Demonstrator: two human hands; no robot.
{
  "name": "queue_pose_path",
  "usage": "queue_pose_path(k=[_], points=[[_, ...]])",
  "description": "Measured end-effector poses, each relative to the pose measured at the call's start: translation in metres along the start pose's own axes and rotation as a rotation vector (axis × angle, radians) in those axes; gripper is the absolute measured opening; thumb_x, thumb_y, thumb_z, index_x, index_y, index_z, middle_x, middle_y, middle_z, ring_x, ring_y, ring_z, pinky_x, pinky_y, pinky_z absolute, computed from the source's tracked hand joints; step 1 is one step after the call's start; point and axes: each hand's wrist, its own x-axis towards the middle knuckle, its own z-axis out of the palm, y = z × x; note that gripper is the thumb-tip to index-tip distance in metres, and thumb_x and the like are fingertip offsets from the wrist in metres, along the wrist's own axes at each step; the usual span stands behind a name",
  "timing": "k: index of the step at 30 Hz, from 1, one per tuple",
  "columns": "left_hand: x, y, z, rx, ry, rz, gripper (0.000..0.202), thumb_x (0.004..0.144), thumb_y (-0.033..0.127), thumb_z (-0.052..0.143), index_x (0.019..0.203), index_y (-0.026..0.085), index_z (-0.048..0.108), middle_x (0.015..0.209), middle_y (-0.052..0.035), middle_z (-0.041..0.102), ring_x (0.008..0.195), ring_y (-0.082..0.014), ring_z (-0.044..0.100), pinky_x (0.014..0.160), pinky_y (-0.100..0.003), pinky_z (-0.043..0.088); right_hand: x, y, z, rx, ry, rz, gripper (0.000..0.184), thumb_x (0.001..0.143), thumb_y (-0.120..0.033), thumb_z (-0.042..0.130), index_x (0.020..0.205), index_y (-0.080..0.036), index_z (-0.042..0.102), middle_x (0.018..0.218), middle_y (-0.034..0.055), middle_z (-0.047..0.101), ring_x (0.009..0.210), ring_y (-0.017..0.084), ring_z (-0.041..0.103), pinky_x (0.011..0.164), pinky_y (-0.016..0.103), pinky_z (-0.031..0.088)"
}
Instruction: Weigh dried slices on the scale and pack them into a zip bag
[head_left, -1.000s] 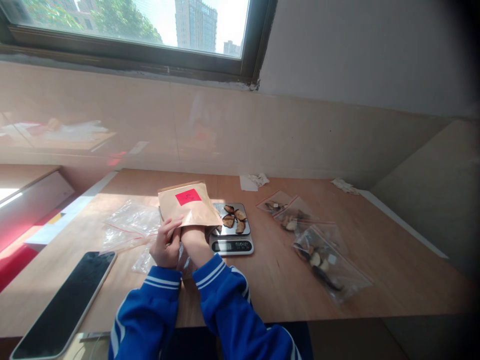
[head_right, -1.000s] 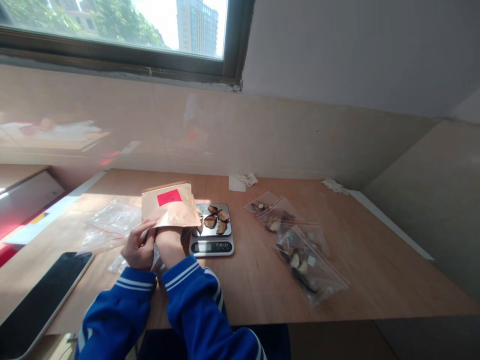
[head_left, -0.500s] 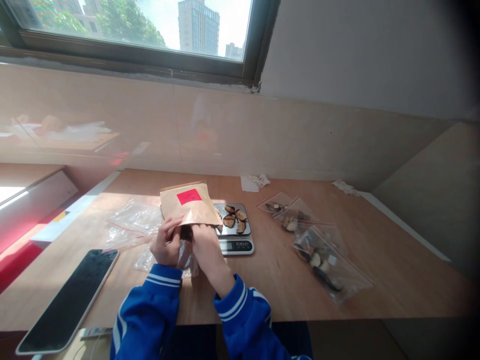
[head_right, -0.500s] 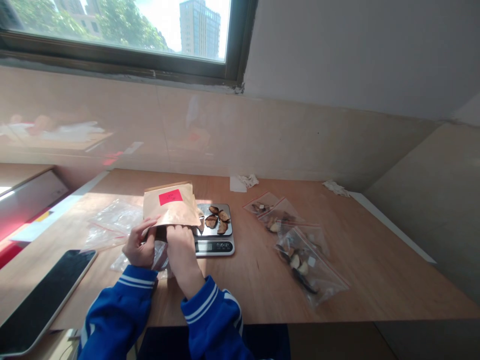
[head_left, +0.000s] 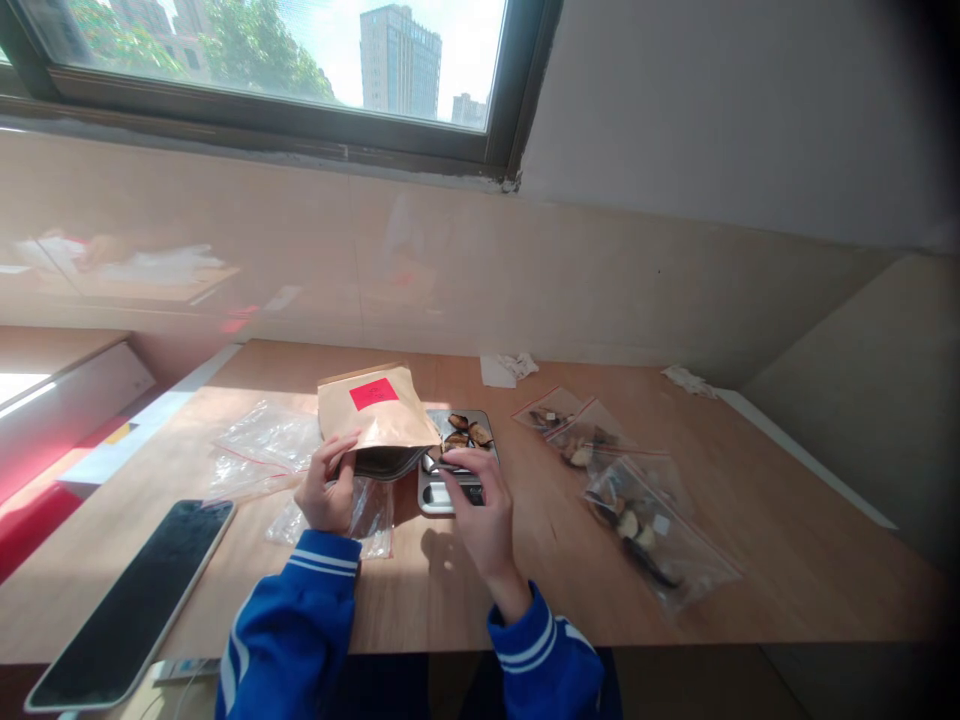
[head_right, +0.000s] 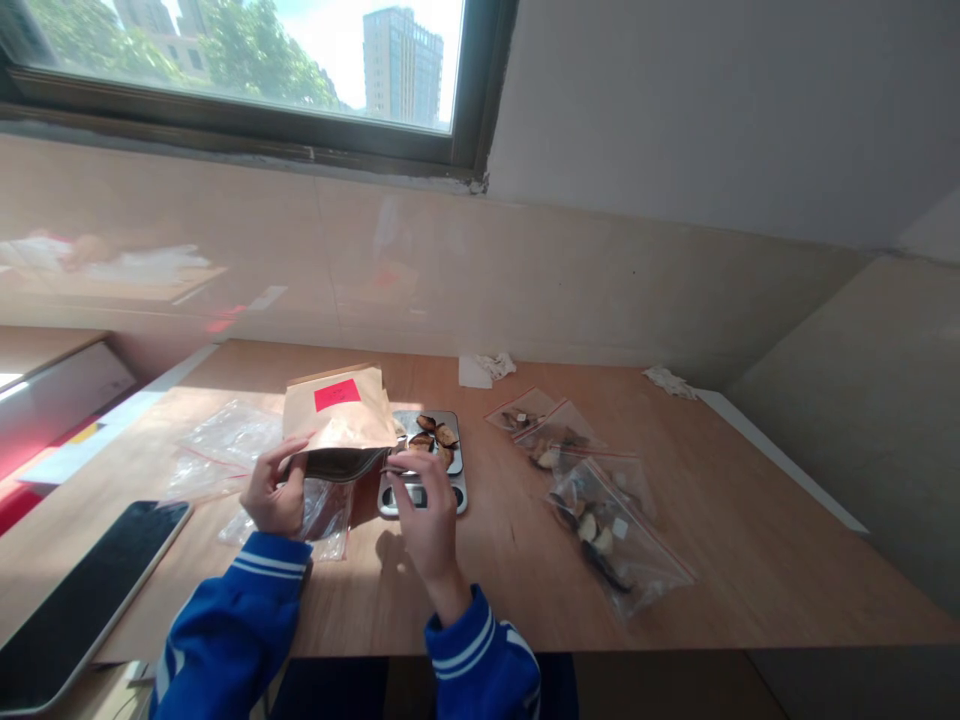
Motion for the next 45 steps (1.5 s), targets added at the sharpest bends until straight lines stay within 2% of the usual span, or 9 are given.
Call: queue_pose_path(k=[6, 14, 28, 31, 35, 37, 40, 42, 45], points=[[-0.001, -0.003, 0.001, 0.008, 0.023, -0.019, 0.012, 0.082, 0.019, 0.059, 0.092, 0.020, 0.066, 0.094, -0.0033, 0.073, 0.101, -0.0180, 0.067, 0.084, -0.029, 0.056, 0.049, 0.057, 0.007, 0.016, -0.049, 0.177, 0.027, 0.079, -0.018, 0.058, 0.106, -0.018, 0.059, 0.106, 0.0084, 0.060, 0.094, 0.018, 0.061, 0.084, 0.033, 0.053], [-0.003, -0.007, 0.001, 0.003, 0.044, -0.047, 0.011, 0.082, 0.020, 0.059, 0.092, 0.020, 0.065, 0.095, -0.0039, 0.073, 0.100, -0.0181, 0.067, 0.088, -0.032, 0.055, 0.070, 0.088, 0.021, -0.204, -0.368, 0.041, 0.051, 0.071, -0.006, 0.047, 0.120, -0.019, 0.051, 0.116, 0.0082, 0.060, 0.109, 0.019, 0.057, 0.096, 0.038, 0.046], [-0.001, -0.002, 0.001, 0.012, 0.031, -0.030, 0.010, 0.082, 0.019, 0.059, 0.091, 0.020, 0.065, 0.094, -0.0033, 0.074, 0.095, -0.0174, 0.068, 0.087, -0.031, 0.055, 0.073, 0.085, 0.007, -0.133, -0.379, 0.141, 0.046, 0.075, -0.007, 0.046, 0.120, -0.015, 0.053, 0.115, 0.0112, 0.064, 0.104, 0.017, 0.063, 0.092, 0.037, 0.050], [-0.001, -0.003, 0.001, -0.009, 0.017, -0.022, 0.010, 0.083, 0.018, 0.058, 0.091, 0.019, 0.064, 0.094, -0.0036, 0.074, 0.096, -0.0173, 0.068, 0.087, -0.031, 0.055, 0.073, 0.073, 0.004, -0.130, -0.267, 0.084, 0.034, 0.080, -0.011, 0.045, 0.111, -0.016, 0.059, 0.109, 0.0092, 0.065, 0.101, 0.017, 0.062, 0.090, 0.035, 0.050], [-0.002, -0.003, 0.001, -0.016, 0.024, -0.030, 0.010, 0.082, 0.019, 0.059, 0.091, 0.020, 0.064, 0.092, -0.0034, 0.074, 0.098, -0.0174, 0.067, 0.089, -0.031, 0.054, 0.055, 0.031, -0.003, -0.088, -0.005, -0.030, 0.022, 0.085, -0.012, 0.040, 0.086, -0.018, 0.061, 0.085, 0.0049, 0.063, 0.084, 0.017, 0.061, 0.080, 0.032, 0.051], [-0.001, -0.001, 0.001, -0.008, 0.024, -0.046, 0.010, 0.083, 0.020, 0.058, 0.091, 0.020, 0.064, 0.093, -0.0035, 0.074, 0.099, -0.0176, 0.067, 0.089, -0.031, 0.054, 0.040, 0.006, 0.000, -0.036, -0.109, -0.124, 0.024, 0.084, -0.009, 0.040, 0.083, -0.019, 0.062, 0.080, 0.0034, 0.062, 0.081, 0.017, 0.061, 0.078, 0.031, 0.051], [-0.001, -0.001, 0.001, 0.007, 0.024, -0.056, 0.011, 0.083, 0.021, 0.058, 0.091, 0.020, 0.065, 0.093, -0.0035, 0.074, 0.098, -0.0177, 0.067, 0.089, -0.032, 0.054, 0.020, -0.017, 0.019, -0.058, -0.530, -0.213, 0.035, 0.083, -0.005, 0.038, 0.102, -0.020, 0.064, 0.098, 0.0052, 0.066, 0.094, 0.016, 0.061, 0.085, 0.030, 0.051], [-0.002, -0.002, 0.000, 0.001, 0.021, -0.051, 0.011, 0.083, 0.022, 0.058, 0.092, 0.020, 0.065, 0.094, -0.0039, 0.073, 0.099, -0.0180, 0.067, 0.089, -0.032, 0.055, 0.014, -0.019, 0.039, -0.210, -0.648, -0.149, 0.040, 0.083, -0.005, 0.039, 0.115, -0.015, 0.059, 0.111, 0.0102, 0.064, 0.103, 0.018, 0.060, 0.088, 0.030, 0.050], [-0.004, -0.007, 0.000, -0.004, 0.010, -0.044, 0.012, 0.084, 0.022, 0.057, 0.093, 0.020, 0.065, 0.094, -0.0045, 0.073, 0.102, -0.0187, 0.066, 0.088, -0.032, 0.055, 0.017, -0.010, 0.073, -0.447, -0.695, 0.027, 0.034, 0.084, -0.006, 0.042, 0.112, -0.009, 0.061, 0.105, 0.0159, 0.066, 0.098, 0.022, 0.062, 0.086, 0.033, 0.051]])
